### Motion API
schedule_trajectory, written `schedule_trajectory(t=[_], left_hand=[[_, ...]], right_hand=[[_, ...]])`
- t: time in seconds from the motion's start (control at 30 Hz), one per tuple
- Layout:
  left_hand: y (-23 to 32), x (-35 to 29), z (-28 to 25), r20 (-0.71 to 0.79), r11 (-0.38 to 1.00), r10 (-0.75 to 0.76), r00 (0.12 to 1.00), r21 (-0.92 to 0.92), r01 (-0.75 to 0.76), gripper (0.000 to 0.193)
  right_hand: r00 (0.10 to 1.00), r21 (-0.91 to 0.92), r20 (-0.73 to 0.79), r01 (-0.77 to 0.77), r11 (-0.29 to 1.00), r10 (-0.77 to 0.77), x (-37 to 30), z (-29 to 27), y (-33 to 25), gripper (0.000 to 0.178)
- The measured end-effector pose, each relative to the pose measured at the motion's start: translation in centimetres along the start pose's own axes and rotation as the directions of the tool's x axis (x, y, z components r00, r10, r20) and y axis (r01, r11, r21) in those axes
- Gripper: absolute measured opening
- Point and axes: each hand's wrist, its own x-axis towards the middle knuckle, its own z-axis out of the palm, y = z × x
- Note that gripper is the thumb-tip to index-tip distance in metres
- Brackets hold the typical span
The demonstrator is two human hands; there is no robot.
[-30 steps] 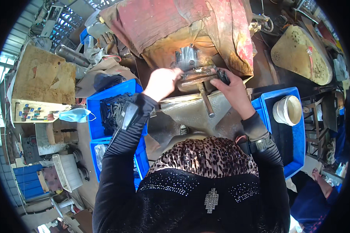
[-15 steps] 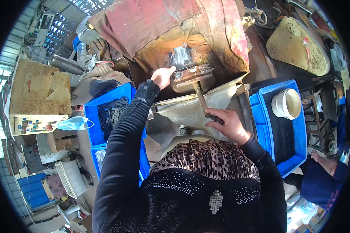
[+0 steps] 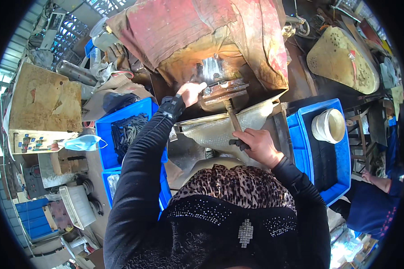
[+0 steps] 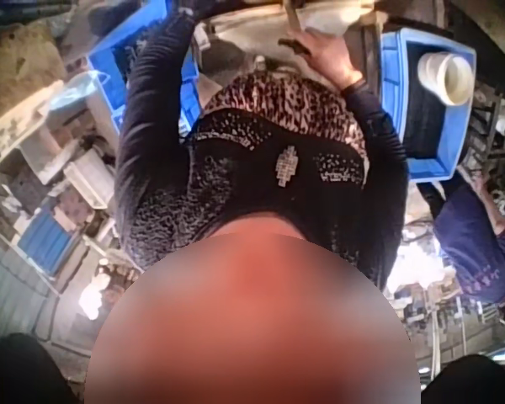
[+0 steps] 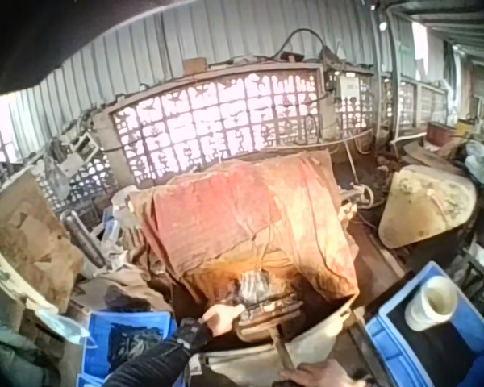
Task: Assembling and inspecting small metal components at a workbench in a fabrication facility.
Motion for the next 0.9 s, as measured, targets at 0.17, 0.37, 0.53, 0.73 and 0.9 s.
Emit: schedule_trajectory(t=[0.17,0.37,0.53,0.73,0.9], left_hand=[[-0.3,-0.4,0.6,-0.084,0.997,0.029,0.996,-0.063,-0.034,0.036],[0.0,0.3,-0.6,0.000,0.995,0.030,1.000,-0.093,-0.030,0.034],[-0.3,0.2,0.3,-0.060,0.994,0.005,0.998,-0.109,-0.012,0.037],[-1.7,-0.1,-0.4,-0.092,0.991,0.050,0.994,-0.119,-0.061,0.048],[1.3,1.7,-2.5,0.093,1.000,-0.001,0.996,0.022,-0.001,0.048]], right_hand=[[1.000,0.014,-0.025,0.014,1.000,-0.013,0.2,0.1,-0.2,0.060],[0.998,0.013,-0.040,-0.038,0.999,0.038,0.3,0.4,-0.3,0.060],[0.997,0.005,0.036,-0.073,0.997,0.073,0.4,0.1,-0.6,0.065],[0.994,0.012,0.039,-0.106,0.994,0.105,0.4,0.1,-1.1,0.066],[0.990,0.020,0.034,-0.140,0.990,0.139,0.1,0.5,-0.7,0.066]])
